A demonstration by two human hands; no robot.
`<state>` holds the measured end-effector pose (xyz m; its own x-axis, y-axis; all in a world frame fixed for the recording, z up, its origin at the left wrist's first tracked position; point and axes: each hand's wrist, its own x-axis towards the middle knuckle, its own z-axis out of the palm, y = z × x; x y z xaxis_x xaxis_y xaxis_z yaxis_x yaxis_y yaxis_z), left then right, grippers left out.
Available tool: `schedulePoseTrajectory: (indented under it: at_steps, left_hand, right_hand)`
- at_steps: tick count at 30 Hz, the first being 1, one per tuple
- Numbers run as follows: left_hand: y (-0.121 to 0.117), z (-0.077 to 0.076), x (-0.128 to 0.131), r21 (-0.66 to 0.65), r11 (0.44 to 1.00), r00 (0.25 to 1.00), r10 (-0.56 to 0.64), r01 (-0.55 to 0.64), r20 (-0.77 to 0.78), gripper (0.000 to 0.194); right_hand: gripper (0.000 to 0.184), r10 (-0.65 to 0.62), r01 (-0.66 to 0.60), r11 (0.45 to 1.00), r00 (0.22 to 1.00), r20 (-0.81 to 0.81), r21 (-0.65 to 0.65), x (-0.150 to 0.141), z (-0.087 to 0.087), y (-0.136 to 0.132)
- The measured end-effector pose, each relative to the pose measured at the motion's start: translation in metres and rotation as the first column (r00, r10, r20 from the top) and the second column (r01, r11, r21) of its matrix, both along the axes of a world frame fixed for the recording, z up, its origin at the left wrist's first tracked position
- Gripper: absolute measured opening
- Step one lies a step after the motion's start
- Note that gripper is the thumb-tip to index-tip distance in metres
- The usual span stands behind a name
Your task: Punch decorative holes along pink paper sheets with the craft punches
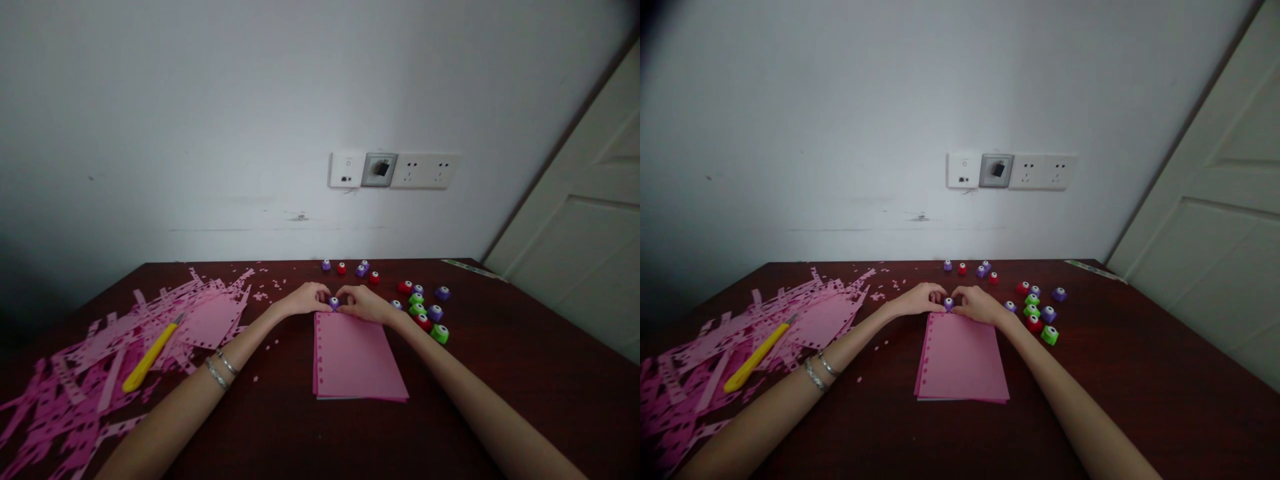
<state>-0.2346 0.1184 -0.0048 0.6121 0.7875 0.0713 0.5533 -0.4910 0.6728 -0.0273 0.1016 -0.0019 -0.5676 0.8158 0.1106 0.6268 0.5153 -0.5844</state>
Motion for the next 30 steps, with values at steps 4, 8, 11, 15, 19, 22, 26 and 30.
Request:
schedulePoseTrajectory:
  at_steps: [4,8,11,15,19,22,26,30]
  left_hand:
    - [-0.006,0.013,-0.008,0.029,0.999,0.998,0.023,-0.022,-0.055,0.031]
    - [-0.017,0.026,-0.016,0.049,0.998,0.969,-0.035,0.049,-0.246,0.031]
    - [-0.021,0.028,-0.016,0.031,0.998,0.946,-0.043,0.056,-0.321,0.034]
    - [-0.017,0.018,-0.015,0.014,0.997,0.935,-0.062,0.072,-0.35,0.042]
    - [-0.011,0.009,-0.016,0.009,0.995,0.93,-0.087,0.097,-0.356,0.043]
    - [-0.01,0.008,-0.016,0.009,0.995,0.935,-0.091,0.1,-0.344,0.041]
    - [-0.011,0.007,-0.017,0.003,0.995,0.94,-0.09,0.096,-0.328,0.04]
    - [-0.01,0.006,-0.017,-0.004,0.995,0.943,-0.095,0.099,-0.318,0.042]
  right_hand:
    - [0.032,-0.02,0.02,1.0,0.999,0.029,0.006,0.007,0.015,0.0]
    - [0.025,0.001,0.001,1.0,0.976,0.218,-0.012,0.013,0.026,-0.007]
    - [0.026,0.003,0.002,1.0,0.947,0.32,-0.017,0.014,0.024,-0.012]
    - [0.035,0.01,-0.003,1.0,0.935,0.354,-0.023,0.012,0.018,-0.013]
    - [0.038,0.029,-0.008,0.998,0.935,0.353,-0.06,0.01,0.019,-0.013]
    - [0.038,0.036,-0.016,0.998,0.934,0.354,-0.059,0.009,0.02,-0.013]
    - [0.036,0.036,-0.015,0.998,0.93,0.365,-0.062,0.008,0.02,-0.013]
    - [0.034,0.022,0.002,0.998,0.931,0.365,-0.065,0.008,0.02,-0.014]
